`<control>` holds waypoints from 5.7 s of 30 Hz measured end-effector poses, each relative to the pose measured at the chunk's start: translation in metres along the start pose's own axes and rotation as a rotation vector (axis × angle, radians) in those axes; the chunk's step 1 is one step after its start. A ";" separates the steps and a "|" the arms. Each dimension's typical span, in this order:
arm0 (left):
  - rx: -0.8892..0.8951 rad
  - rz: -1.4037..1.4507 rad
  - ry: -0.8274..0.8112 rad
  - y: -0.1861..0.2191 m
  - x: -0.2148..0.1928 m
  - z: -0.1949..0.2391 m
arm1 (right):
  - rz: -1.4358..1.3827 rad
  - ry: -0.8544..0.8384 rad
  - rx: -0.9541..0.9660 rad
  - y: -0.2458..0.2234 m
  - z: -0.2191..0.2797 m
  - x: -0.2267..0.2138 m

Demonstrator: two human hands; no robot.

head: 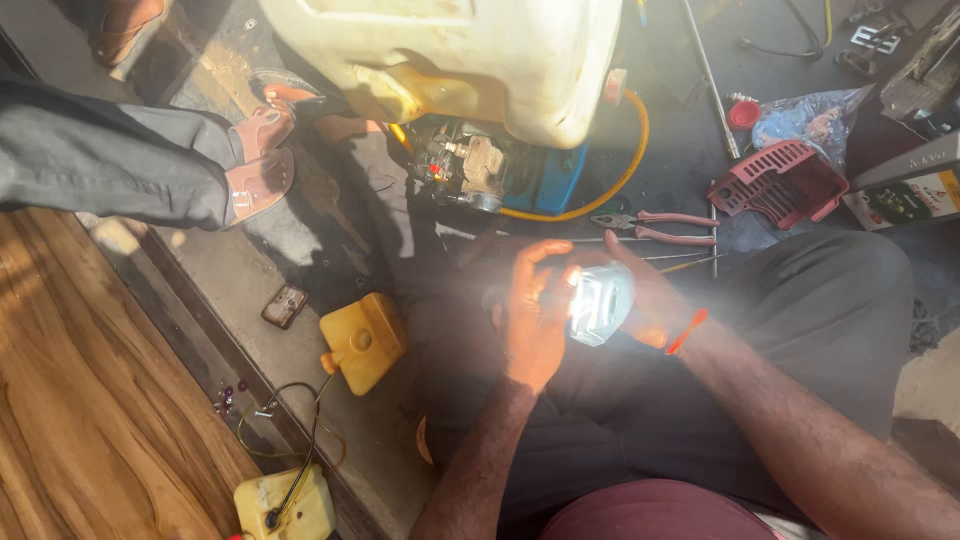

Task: The person disassembles and wipes parts of a small engine, including removing a component and cleaning it with a cloth.

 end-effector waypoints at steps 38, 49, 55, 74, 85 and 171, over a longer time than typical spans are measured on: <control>-0.269 0.190 0.215 -0.041 -0.145 0.007 | 0.180 0.220 -0.008 -0.004 0.012 -0.028; -0.528 0.080 0.604 -0.070 -0.217 0.073 | 0.655 0.334 -0.151 -0.040 0.031 0.014; -0.664 0.519 0.152 -0.070 -0.047 0.043 | 0.890 0.431 -0.427 -0.043 0.046 0.080; -0.635 1.133 0.028 -0.051 -0.044 0.022 | 2.708 0.260 -0.060 0.003 0.078 0.004; -0.652 0.545 0.326 -0.140 -0.070 0.042 | 1.127 -0.065 -0.057 -0.053 0.024 0.048; -0.459 0.426 0.018 -0.074 -0.016 0.059 | 1.577 0.453 -0.184 -0.033 0.047 0.091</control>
Point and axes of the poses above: each hand's wrist, its own z-axis away from the middle knuckle, its own x-axis out of the palm, y = z × x, the point moved 5 cm from there along -z, towards the middle knuckle, and after that the axes turned 7 degrees about z, right-handed, at the moved point
